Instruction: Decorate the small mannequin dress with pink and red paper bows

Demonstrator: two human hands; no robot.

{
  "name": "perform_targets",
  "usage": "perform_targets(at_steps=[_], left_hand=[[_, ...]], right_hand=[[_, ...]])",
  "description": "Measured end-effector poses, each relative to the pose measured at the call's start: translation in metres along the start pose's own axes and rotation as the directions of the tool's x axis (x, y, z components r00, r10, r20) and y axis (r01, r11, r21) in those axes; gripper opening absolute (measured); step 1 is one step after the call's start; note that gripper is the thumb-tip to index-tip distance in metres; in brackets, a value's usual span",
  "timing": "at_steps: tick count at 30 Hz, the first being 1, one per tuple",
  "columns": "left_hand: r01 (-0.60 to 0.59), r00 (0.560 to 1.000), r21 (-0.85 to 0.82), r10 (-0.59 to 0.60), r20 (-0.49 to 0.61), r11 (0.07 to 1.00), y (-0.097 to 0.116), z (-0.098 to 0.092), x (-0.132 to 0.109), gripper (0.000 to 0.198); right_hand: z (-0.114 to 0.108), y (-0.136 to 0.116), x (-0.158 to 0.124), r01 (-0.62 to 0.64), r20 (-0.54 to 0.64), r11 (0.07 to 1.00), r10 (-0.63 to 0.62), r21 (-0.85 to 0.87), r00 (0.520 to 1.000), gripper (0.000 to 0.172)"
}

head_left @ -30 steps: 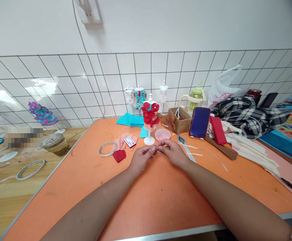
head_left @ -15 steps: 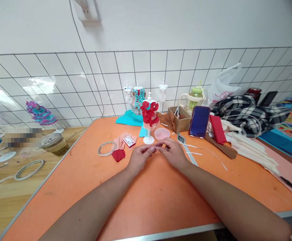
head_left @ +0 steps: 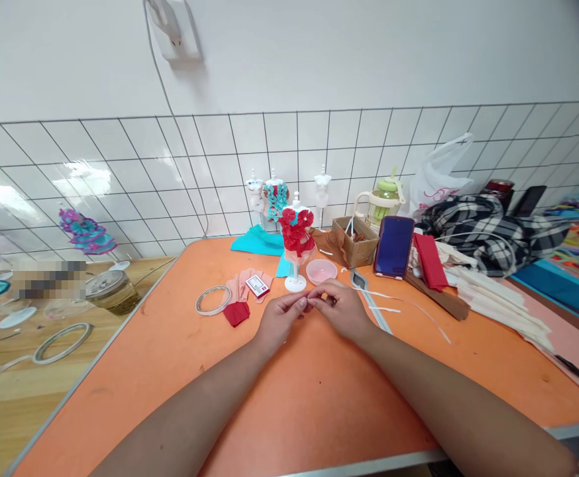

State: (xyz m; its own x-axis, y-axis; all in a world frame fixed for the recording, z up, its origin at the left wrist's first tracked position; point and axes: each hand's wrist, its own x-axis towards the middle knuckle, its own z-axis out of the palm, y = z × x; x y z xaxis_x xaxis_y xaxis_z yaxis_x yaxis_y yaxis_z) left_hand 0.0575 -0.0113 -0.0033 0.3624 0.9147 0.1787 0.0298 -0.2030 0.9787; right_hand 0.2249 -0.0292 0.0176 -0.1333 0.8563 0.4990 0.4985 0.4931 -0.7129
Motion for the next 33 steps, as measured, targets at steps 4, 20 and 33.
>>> perform_targets(at_steps=[4,20,33], left_hand=[[-0.049,0.993,0.229,0.072,-0.097,0.972,0.001,-0.007,0.001,0.035],[-0.2,0.979,0.897,0.04,0.2,0.395,-0.012,-0.026,0.007,0.054],[-0.157,0.987,0.898,0.025,0.161,0.412,0.001,-0.021,-0.005,0.05]], right_hand=[[-0.003,-0.001,0.001,-0.046,-0.039,0.999,0.047,0.013,0.998,0.008],[-0.03,-0.052,0.061,0.122,-0.185,0.981,-0.149,-0.149,0.971,0.013],[-0.034,-0.08,0.088,0.195,-0.154,0.79,-0.343,-0.581,0.927,0.023]])
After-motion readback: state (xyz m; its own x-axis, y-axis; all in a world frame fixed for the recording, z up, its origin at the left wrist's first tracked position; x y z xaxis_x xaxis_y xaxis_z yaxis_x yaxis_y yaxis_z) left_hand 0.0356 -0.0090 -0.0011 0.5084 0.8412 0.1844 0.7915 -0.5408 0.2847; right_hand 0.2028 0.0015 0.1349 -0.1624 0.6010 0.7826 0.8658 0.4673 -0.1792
